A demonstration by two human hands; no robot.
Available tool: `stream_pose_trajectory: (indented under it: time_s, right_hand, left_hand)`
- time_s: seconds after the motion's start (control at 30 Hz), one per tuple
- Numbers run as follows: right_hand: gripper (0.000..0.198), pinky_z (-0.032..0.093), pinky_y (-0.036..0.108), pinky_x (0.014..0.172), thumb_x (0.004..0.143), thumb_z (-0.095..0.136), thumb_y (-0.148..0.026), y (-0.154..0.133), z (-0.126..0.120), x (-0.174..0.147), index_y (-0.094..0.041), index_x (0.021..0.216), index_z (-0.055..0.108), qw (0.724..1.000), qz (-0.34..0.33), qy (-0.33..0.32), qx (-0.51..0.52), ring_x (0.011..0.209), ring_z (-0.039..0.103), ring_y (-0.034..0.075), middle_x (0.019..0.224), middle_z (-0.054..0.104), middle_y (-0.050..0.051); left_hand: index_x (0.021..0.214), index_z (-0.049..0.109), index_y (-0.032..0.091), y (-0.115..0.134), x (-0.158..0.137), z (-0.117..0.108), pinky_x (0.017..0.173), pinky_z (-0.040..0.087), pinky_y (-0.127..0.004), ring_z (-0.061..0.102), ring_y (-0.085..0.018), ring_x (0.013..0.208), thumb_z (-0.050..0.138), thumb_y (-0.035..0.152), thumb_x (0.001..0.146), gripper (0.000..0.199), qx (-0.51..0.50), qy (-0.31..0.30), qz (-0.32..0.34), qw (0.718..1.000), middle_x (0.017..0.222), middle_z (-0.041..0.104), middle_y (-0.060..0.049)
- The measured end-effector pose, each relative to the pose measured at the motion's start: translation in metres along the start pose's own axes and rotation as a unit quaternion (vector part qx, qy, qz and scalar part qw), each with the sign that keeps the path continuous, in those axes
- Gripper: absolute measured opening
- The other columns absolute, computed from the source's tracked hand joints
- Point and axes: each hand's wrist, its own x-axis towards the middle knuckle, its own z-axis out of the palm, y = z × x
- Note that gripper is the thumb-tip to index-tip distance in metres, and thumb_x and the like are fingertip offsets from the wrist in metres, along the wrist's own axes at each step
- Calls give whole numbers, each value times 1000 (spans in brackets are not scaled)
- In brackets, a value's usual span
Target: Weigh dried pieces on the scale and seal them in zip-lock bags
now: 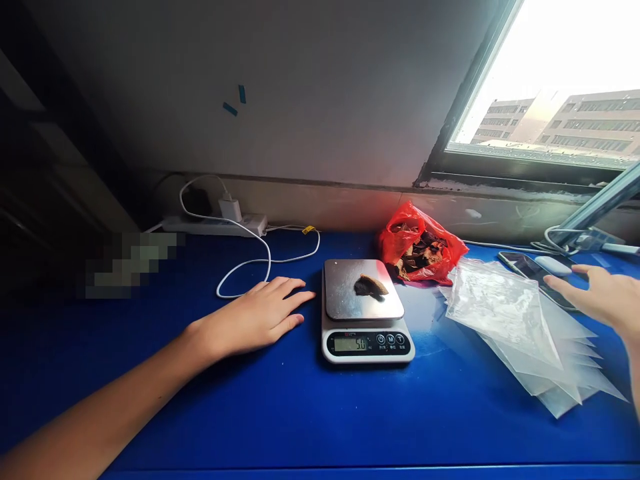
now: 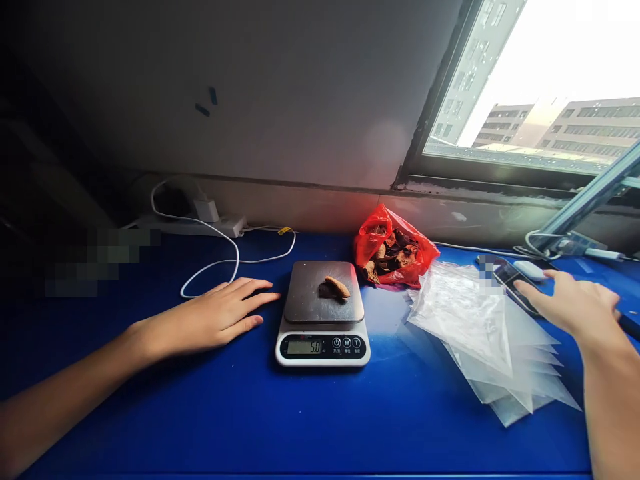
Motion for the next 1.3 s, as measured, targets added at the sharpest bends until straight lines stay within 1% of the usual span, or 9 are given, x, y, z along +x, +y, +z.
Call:
stream_pose_trajectory:
  time_s: [0.1,0.17,0.2,0.3,0.37,0.5,0.67,0.9,1.3]
  right_hand:
    - [48,43,42,74,85,53,-47,-60,-54,-15,-15,119,63,993,-75,30,83,94,62,31,100,67,22]
    - [41,47,35,67,89,48,-37,-117,-81,-35,-14,121,58,958,-185,33,215,78,66,23,96,69,17]
    - [36,48,32,66,90,46,-34,-147,-89,-45,-16,118,60,946,-231,16,225,75,65,20,95,69,13]
    - [20,48,29,71,86,52,-30,-222,-83,-67,-19,97,65,920,-326,-34,217,79,63,18,94,69,8]
    - [14,47,34,79,84,53,-27,-249,-65,-74,-18,90,63,918,-336,-36,206,91,62,24,97,68,10]
    - [11,47,41,81,79,57,-25,-256,-36,-81,-17,87,57,927,-324,-30,186,99,59,31,97,66,13]
    - [8,46,40,83,84,52,-28,-256,-33,-84,-20,84,55,927,-323,-19,190,103,57,30,102,66,11]
    - [12,44,39,72,82,46,-24,-265,-23,-83,-19,91,52,938,-239,27,248,83,58,28,86,65,12]
    - [44,53,30,62,76,56,-25,-248,-51,-89,-18,119,47,888,-125,78,435,71,62,16,99,60,9]
  left_hand:
    - [138,49,32,0,0,1,107,39,-46,45,-27,132,46,36,99,40,-1,1,0,1000,145,47,-7]
    - [139,48,32,1,0,1,107,38,-46,43,-27,133,44,37,99,40,0,1,-1,1000,146,46,-7]
    - [139,47,32,1,0,1,107,38,-46,43,-27,133,43,37,100,40,2,-1,-1,1000,147,45,-7]
    - [142,45,30,3,0,-2,107,38,-47,42,-27,134,41,37,100,42,16,-21,-2,1000,148,44,-9]
    - [143,43,28,4,-1,-4,108,37,-48,41,-28,134,40,36,100,44,27,-33,-1,999,149,43,-10]
    - [143,44,27,3,-2,-4,108,37,-48,42,-28,134,41,35,100,43,31,-30,4,999,148,44,-10]
    - [142,45,28,1,-2,-3,107,38,-49,42,-29,134,42,35,100,43,24,-20,7,999,148,44,-9]
    - [142,45,26,2,-1,-3,106,40,-48,44,-29,133,42,33,100,43,35,-27,4,999,147,45,-10]
    - [144,44,26,1,-2,-3,107,39,-49,42,-29,134,41,33,100,44,39,-34,8,999,149,43,-11]
